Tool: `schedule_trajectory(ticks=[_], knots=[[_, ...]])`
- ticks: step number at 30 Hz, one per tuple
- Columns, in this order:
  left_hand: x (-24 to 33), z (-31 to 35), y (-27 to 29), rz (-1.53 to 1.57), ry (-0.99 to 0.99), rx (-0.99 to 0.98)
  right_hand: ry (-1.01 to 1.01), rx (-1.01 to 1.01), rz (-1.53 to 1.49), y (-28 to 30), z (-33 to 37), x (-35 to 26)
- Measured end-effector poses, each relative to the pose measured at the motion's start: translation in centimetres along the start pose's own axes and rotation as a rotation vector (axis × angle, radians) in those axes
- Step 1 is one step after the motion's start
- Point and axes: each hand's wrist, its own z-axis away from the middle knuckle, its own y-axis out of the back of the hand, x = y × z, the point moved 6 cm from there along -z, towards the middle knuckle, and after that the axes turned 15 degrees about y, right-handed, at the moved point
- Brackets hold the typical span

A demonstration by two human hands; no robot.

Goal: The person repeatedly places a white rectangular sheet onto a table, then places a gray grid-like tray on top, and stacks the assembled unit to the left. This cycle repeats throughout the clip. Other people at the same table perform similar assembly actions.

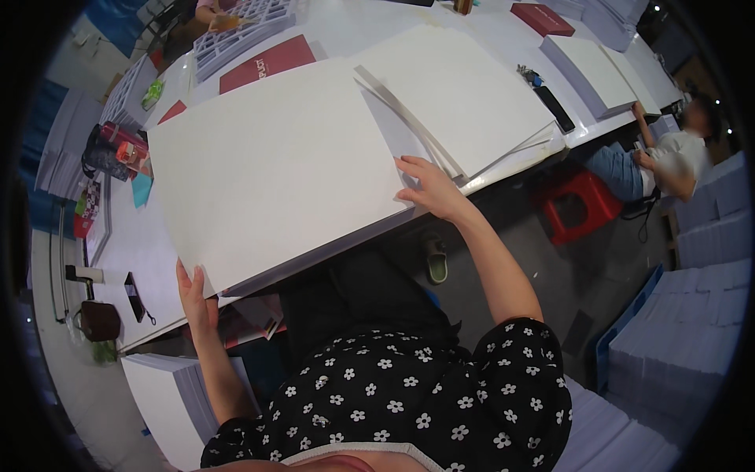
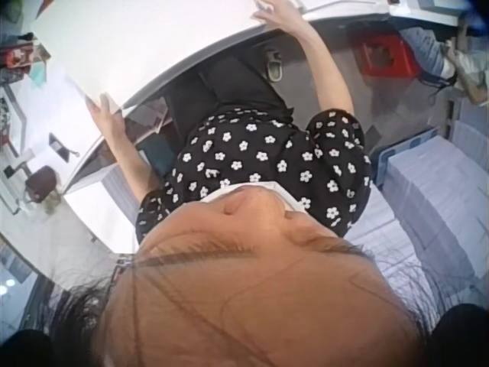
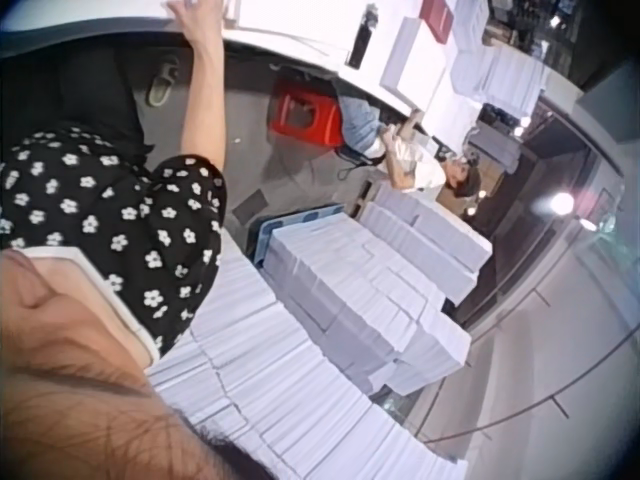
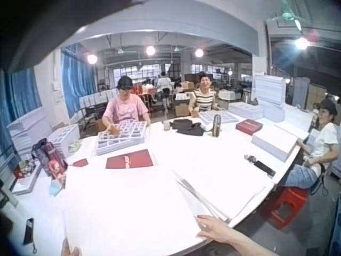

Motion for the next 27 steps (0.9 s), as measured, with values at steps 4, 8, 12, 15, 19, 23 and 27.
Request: schedule_trajectory(ticks=[4, 8, 12, 15, 19, 23, 27], knots=[[-0.04, 0.28, -0.21, 0.009, 0.007, 0.004, -0.008, -0.004, 0.028, 0.01, 0.08, -0.09], [-0.21, 0.38, -0.38, 0.022, 0.014, 0.027, 0.017, 0.010, 0.048, 0.01, 0.23, 0.14], [-0.13, 0.53, -0.44, 0.015, 0.014, 0.026, -0.006, -0.016, 0.063, -0.16, 0.18, 0.19], [-0.07, 0.46, -0.50, 0.002, 0.013, 0.017, -0.008, -0.012, 0.051, -0.28, 0.23, 0.30], [-0.09, 0.39, -0.49, 0.004, 0.005, 0.017, 0.014, 0.000, 0.055, -0.31, 0.19, 0.34], [-0.38, 0.33, -0.22, -0.010, 0.009, 0.005, 0.027, -0.017, 0.057, -0.25, 0.03, 0.24], [-0.73, 0.25, 0.09, -0.021, 0.020, -0.014, -0.007, -0.037, 0.014, -0.25, -0.07, 0.29]])
